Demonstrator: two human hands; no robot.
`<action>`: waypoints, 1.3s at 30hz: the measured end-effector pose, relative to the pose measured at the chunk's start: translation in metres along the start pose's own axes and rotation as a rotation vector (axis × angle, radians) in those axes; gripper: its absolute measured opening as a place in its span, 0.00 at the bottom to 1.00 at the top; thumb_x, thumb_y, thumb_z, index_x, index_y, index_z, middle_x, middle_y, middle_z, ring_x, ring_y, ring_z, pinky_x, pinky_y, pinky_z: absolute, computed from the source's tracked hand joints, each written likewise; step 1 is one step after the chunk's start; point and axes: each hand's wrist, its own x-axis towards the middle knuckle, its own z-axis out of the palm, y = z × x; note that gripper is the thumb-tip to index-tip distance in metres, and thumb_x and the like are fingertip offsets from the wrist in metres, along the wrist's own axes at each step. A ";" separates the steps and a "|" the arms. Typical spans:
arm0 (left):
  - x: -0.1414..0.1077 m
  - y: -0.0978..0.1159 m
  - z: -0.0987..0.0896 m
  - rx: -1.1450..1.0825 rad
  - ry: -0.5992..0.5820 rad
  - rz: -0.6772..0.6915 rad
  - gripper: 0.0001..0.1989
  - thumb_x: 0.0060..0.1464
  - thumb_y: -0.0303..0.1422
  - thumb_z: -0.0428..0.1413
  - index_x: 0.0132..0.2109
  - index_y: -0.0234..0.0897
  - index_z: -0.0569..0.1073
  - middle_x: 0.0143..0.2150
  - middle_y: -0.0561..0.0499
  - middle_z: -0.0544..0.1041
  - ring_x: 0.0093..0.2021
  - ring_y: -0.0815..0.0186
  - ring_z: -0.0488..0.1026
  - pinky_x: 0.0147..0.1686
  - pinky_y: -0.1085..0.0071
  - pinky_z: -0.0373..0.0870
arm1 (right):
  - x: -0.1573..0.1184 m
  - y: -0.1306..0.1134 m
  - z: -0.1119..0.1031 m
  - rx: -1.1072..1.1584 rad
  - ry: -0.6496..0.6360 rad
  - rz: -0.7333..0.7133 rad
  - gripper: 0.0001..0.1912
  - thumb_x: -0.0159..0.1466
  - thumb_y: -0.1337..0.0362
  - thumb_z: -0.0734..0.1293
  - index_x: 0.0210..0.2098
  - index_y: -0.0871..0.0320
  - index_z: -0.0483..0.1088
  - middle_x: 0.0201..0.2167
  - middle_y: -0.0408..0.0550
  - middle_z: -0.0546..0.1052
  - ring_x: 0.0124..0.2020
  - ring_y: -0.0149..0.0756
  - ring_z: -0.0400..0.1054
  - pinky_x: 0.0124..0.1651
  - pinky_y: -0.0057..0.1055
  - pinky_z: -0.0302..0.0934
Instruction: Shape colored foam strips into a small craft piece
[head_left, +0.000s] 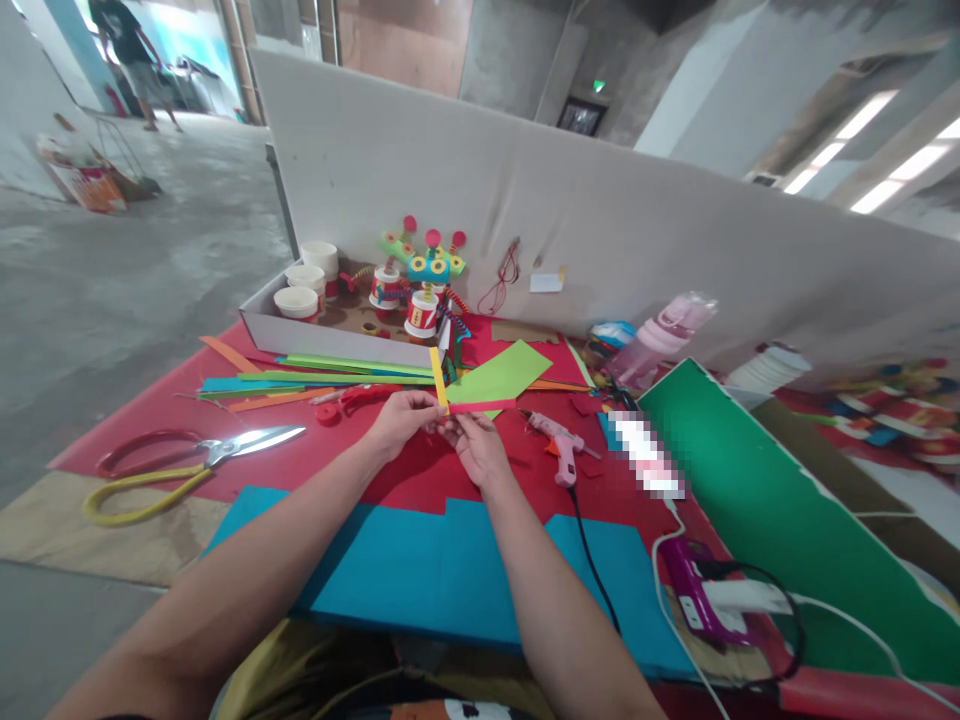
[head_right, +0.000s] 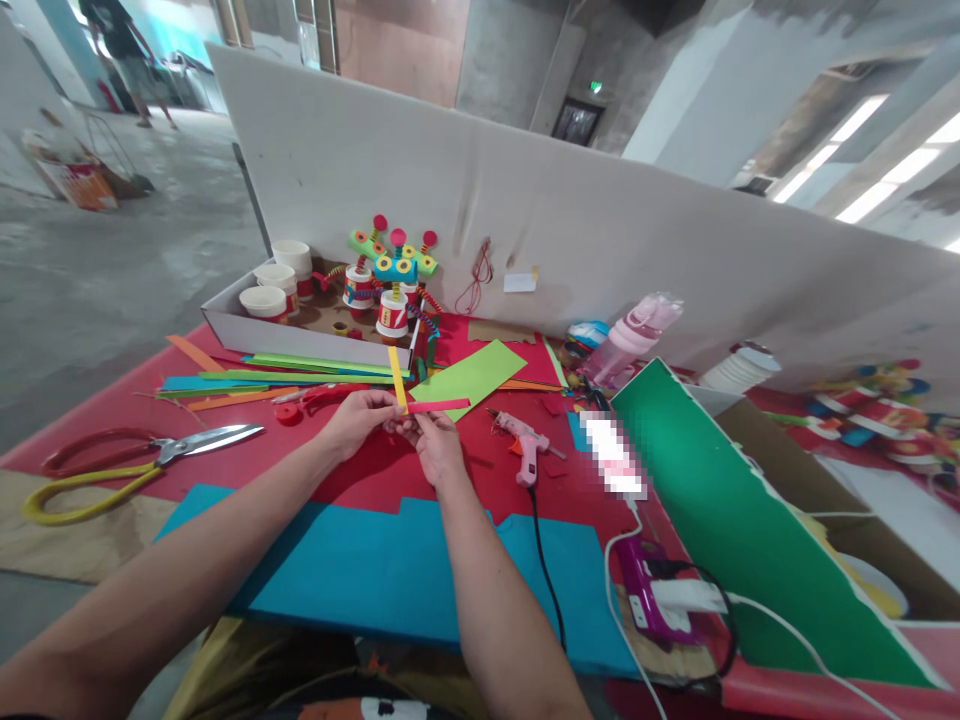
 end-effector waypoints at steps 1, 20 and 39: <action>0.000 -0.001 0.000 -0.003 0.002 -0.003 0.13 0.38 0.36 0.67 0.27 0.31 0.75 0.22 0.50 0.75 0.21 0.73 0.66 0.24 0.75 0.62 | 0.000 0.000 0.000 0.011 -0.002 0.001 0.09 0.50 0.64 0.74 0.26 0.58 0.70 0.20 0.40 0.73 0.23 0.28 0.68 0.37 0.31 0.71; 0.000 0.000 0.000 -0.026 0.063 -0.046 0.14 0.34 0.37 0.68 0.26 0.31 0.76 0.20 0.51 0.75 0.19 0.72 0.68 0.22 0.75 0.63 | -0.006 0.004 0.007 -0.037 -0.024 -0.028 0.17 0.48 0.57 0.77 0.33 0.59 0.73 0.21 0.38 0.74 0.23 0.28 0.69 0.35 0.30 0.72; -0.004 0.003 0.003 -0.005 -0.048 0.021 0.16 0.38 0.34 0.67 0.36 0.32 0.78 0.29 0.48 0.78 0.27 0.69 0.71 0.27 0.73 0.67 | 0.001 0.007 0.005 -0.010 0.185 -0.160 0.15 0.48 0.59 0.75 0.31 0.61 0.72 0.21 0.41 0.76 0.24 0.31 0.72 0.36 0.33 0.71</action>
